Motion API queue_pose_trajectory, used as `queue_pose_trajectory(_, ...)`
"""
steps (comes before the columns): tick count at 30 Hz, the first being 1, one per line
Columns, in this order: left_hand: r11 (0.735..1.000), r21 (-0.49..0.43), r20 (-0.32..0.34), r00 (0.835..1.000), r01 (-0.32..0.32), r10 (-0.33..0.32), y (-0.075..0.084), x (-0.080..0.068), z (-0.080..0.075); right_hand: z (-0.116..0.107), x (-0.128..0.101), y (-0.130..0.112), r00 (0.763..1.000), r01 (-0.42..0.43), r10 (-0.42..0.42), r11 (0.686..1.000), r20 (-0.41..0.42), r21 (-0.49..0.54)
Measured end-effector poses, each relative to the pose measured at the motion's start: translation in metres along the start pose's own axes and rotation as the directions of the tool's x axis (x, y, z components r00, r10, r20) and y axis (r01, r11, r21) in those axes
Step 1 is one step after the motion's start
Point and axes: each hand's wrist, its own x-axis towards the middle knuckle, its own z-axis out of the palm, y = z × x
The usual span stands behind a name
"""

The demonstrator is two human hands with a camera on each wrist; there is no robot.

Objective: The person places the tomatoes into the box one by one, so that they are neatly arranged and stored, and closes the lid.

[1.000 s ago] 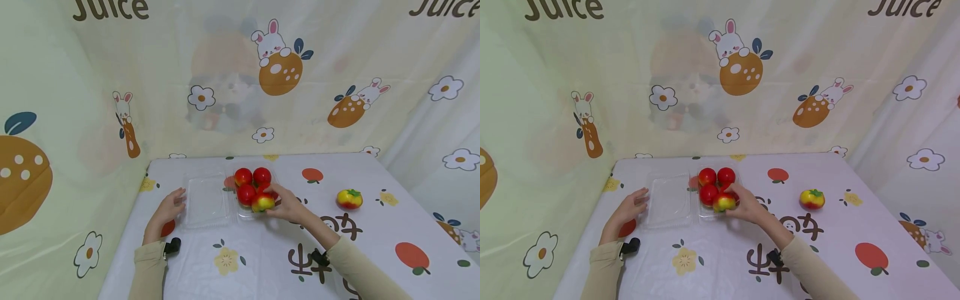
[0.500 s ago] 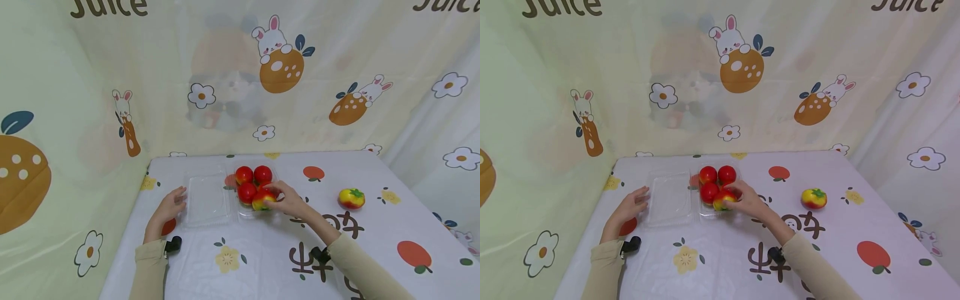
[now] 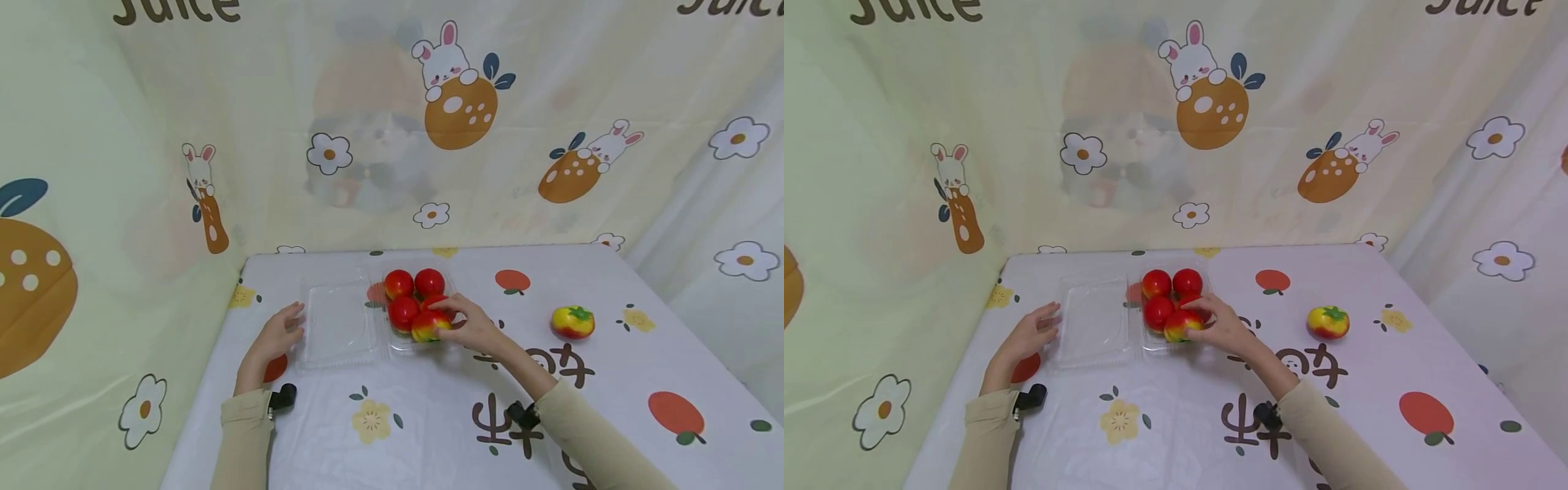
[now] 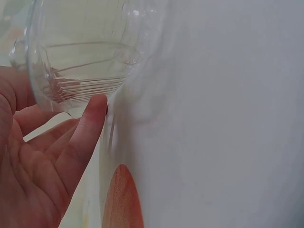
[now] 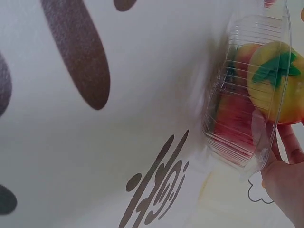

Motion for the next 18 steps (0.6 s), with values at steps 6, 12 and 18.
queue_pose_trajectory(6,1.0,0.012,-0.002,1.0,0.021,-0.021,0.0023,-0.0009,-0.0013,-0.0019,0.0003,-0.0018,1.0,0.001,-0.001,1.0,0.011,-0.009)
queue_pose_trajectory(12,1.0,0.018,-0.002,1.0,0.022,-0.022,0.0032,0.0001,-0.0011,-0.0026,-0.0013,-0.0032,0.999,0.004,-0.004,1.0,0.037,-0.01)
queue_pose_trajectory(18,0.999,0.012,0.004,0.999,0.035,-0.035,0.0018,0.0004,0.0004,-0.0032,-0.0028,-0.0053,0.998,0.016,-0.015,1.0,0.065,-0.011)
